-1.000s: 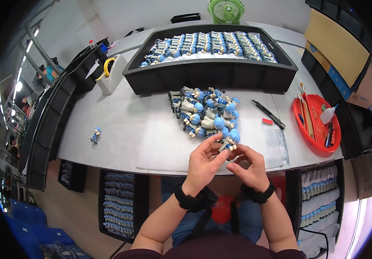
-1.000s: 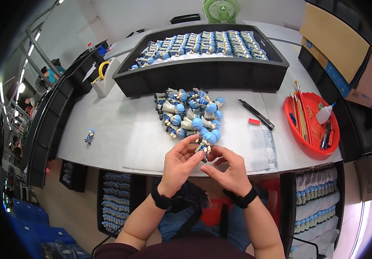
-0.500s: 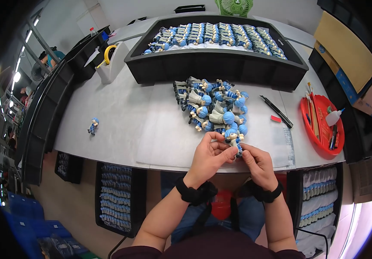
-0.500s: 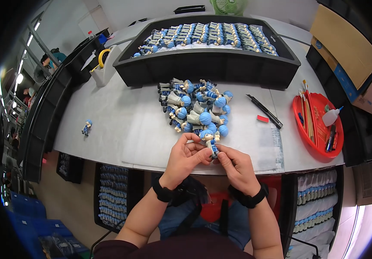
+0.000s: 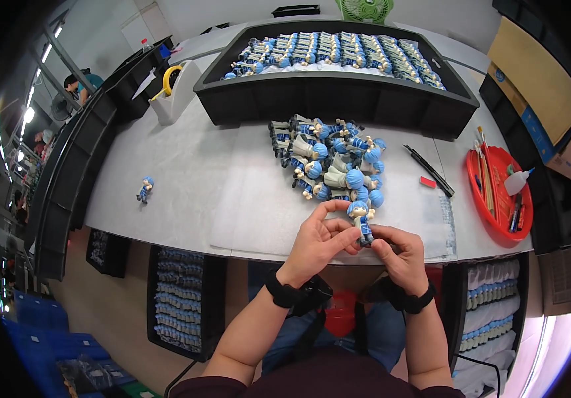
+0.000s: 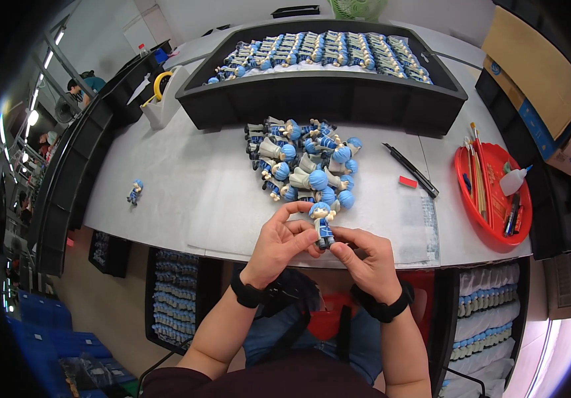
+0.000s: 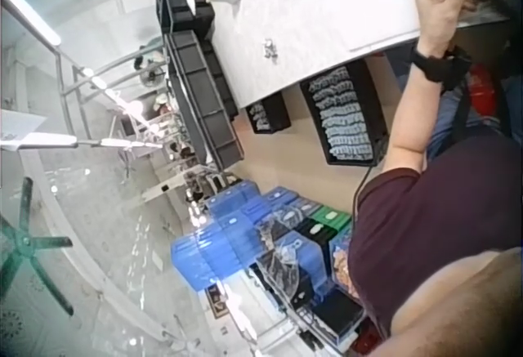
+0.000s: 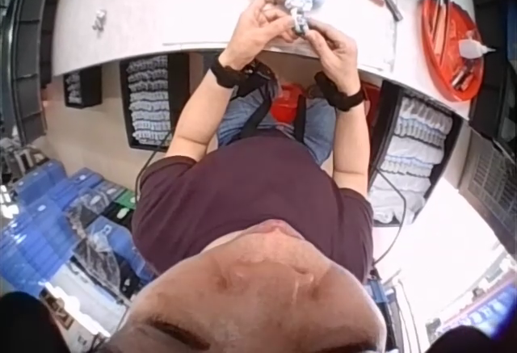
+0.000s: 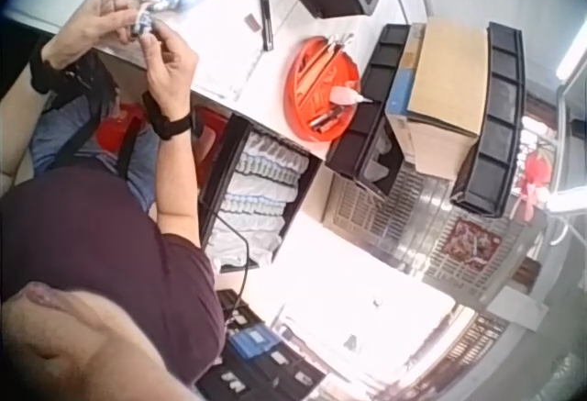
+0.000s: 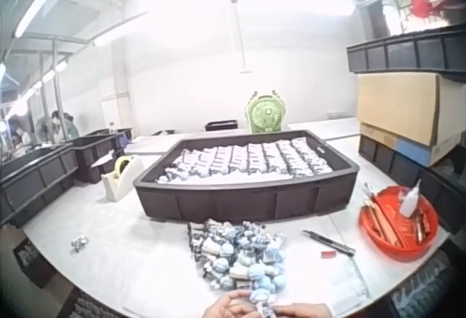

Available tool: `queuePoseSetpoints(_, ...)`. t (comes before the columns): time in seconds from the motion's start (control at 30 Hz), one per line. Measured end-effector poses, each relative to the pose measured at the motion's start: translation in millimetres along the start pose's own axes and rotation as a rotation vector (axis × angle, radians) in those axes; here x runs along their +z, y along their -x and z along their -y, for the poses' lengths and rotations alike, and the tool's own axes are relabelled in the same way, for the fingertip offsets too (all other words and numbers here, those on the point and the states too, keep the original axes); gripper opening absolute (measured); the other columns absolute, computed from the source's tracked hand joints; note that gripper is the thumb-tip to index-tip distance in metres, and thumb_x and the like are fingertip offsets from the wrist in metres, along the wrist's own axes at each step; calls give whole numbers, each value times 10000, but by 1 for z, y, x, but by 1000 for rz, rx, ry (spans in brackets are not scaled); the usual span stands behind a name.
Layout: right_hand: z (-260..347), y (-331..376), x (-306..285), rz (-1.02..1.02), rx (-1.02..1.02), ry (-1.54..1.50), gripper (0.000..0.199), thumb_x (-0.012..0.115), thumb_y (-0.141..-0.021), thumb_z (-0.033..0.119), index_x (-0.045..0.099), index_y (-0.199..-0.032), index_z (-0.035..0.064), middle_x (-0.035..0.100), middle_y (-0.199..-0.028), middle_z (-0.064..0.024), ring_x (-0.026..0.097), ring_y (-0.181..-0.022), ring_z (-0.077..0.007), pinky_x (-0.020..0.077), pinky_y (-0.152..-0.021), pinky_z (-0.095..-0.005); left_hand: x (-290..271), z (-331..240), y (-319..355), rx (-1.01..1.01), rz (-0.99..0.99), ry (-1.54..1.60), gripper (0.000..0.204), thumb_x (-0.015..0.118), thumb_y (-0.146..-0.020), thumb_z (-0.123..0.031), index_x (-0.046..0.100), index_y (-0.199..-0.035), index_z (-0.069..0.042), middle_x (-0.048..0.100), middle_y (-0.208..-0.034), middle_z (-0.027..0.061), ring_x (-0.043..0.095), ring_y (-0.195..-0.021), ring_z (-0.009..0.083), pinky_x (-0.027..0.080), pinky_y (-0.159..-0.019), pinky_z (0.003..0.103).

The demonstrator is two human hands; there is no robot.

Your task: The user is assembling and inspecting small blue action figures in a manufacturing environment.

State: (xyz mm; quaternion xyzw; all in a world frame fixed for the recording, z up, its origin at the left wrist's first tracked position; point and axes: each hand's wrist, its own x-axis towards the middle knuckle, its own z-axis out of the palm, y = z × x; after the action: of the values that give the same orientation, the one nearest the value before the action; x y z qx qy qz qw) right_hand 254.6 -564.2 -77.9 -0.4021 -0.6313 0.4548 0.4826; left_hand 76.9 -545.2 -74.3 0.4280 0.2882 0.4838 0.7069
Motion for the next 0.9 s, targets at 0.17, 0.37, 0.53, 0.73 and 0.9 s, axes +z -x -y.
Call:
queuePoseSetpoints(0.17,4,0,1,-32,0,-16,270,629,-806,121,597,-1035,-19,638,-869,-101,591,-763,-121,464,-655,-230,-1,3,1,34,6,-11,465,569,-799,27,348,-1207,-13,564,-962,115,573,-871,149,498,-749,267)
queuePoseSetpoints(0.37,2,0,0,-9,-19,27,273,630,-794,96,598,-1046,-4,640,-882,-102,592,-771,-121,461,-651,-220,-1,2,1,65,25,-4,490,584,-776,57,354,-1202,-19,549,-996,111,551,-926,155,488,-778,275)
queuePoseSetpoints(0.53,5,2,0,-12,50,-40,255,592,-825,93,588,-1048,-31,639,-888,-103,581,-775,-113,459,-680,-229,0,4,1,69,1,-19,490,605,-761,62,366,-1181,-22,555,-973,101,552,-888,131,478,-737,239)
queuePoseSetpoints(0.73,9,2,0,-3,95,-30,250,577,-838,94,587,-1047,-42,640,-867,-104,583,-771,-116,460,-689,-234,0,4,2,59,-11,-16,482,618,-757,58,371,-1163,-23,557,-946,92,555,-860,117,472,-712,216)
queuePoseSetpoints(0.9,8,2,1,-8,94,-34,247,581,-836,96,589,-1039,-43,639,-862,-102,583,-765,-117,460,-688,-234,-1,4,2,58,0,13,482,622,-760,49,368,-1163,-23,554,-940,91,555,-860,117,477,-718,219)
